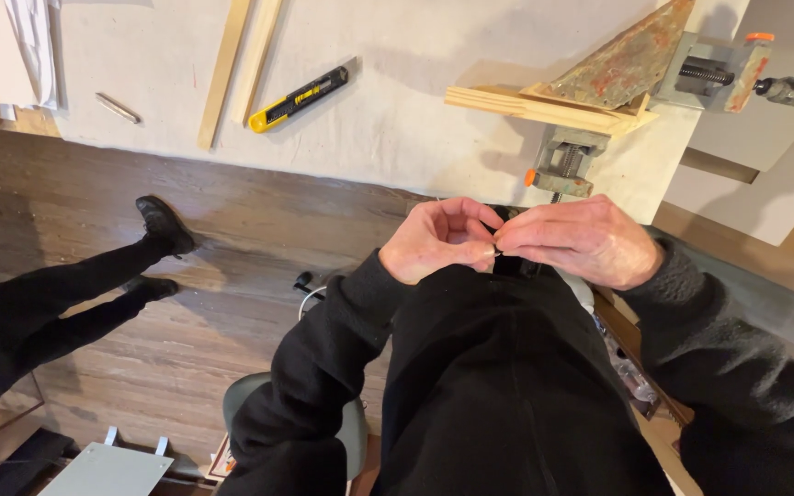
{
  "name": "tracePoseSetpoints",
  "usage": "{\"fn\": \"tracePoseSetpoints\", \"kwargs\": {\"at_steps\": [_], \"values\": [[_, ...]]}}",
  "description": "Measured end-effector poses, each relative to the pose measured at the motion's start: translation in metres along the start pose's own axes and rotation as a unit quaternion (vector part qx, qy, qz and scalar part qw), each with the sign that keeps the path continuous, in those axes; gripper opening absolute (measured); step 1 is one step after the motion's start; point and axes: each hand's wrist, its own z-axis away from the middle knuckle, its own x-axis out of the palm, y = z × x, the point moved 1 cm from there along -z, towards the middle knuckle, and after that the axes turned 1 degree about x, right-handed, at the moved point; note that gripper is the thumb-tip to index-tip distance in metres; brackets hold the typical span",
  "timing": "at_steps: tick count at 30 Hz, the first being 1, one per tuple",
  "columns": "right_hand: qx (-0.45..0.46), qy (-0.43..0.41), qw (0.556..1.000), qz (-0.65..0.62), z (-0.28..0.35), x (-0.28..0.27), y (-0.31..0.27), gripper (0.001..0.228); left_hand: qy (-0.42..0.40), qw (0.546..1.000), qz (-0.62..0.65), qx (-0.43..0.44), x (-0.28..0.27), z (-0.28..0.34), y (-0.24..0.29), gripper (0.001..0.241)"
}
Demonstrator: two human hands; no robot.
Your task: Assembling wooden frame corners using a hammer, corner clamp, and wood glue.
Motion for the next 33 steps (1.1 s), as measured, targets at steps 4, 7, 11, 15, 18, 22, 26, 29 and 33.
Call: {"fn": "tracePoseSetpoints", "kwargs": {"at_steps": [4, 7, 11, 15, 18, 22, 26, 29, 33], "values": [[-0.009, -0.010, 1.000, 0.013, -0.001, 0.000, 0.004, 0.023, -0.024, 0.999, 0.013, -0.030, -0.001, -0.004, 0.004, 0.039], [0.012, -0.028, 0.999, 0.013, -0.001, 0.000, 0.004, 0.023, -0.031, 0.997, 0.034, -0.054, 0.001, -0.003, 0.008, 0.039], [0.039, -0.017, 0.999, -0.009, 0.008, 0.006, 0.010, 0.021, -0.035, 0.995, 0.050, -0.078, 0.003, -0.005, 0.008, 0.039], [0.052, 0.018, 0.997, -0.050, 0.017, 0.012, 0.015, 0.021, -0.030, 0.995, 0.049, -0.087, 0.003, -0.009, 0.005, 0.037], [0.054, 0.062, 0.995, -0.063, 0.025, 0.015, 0.018, 0.020, -0.023, 0.995, 0.061, -0.075, -0.003, -0.012, -0.007, 0.034], [0.113, 0.117, 0.978, -0.133, 0.041, 0.016, 0.026, 0.013, -0.002, 0.998, 0.046, -0.037, -0.011, -0.013, -0.008, 0.030], [0.203, 0.146, 0.941, -0.228, 0.051, 0.014, 0.031, 0.012, 0.033, 0.998, -0.046, 0.003, -0.042, -0.029, -0.019, 0.024], [0.232, 0.180, 0.917, -0.269, 0.065, 0.008, 0.046, 0.011, 0.144, 0.950, -0.271, 0.055, -0.059, -0.046, -0.013, 0.015], [0.199, 0.178, 0.963, 0.038, 0.087, -0.019, 0.075, 0.012, 0.288, 0.816, -0.489, 0.110, -0.076, -0.061, -0.016, 0.008]]}}
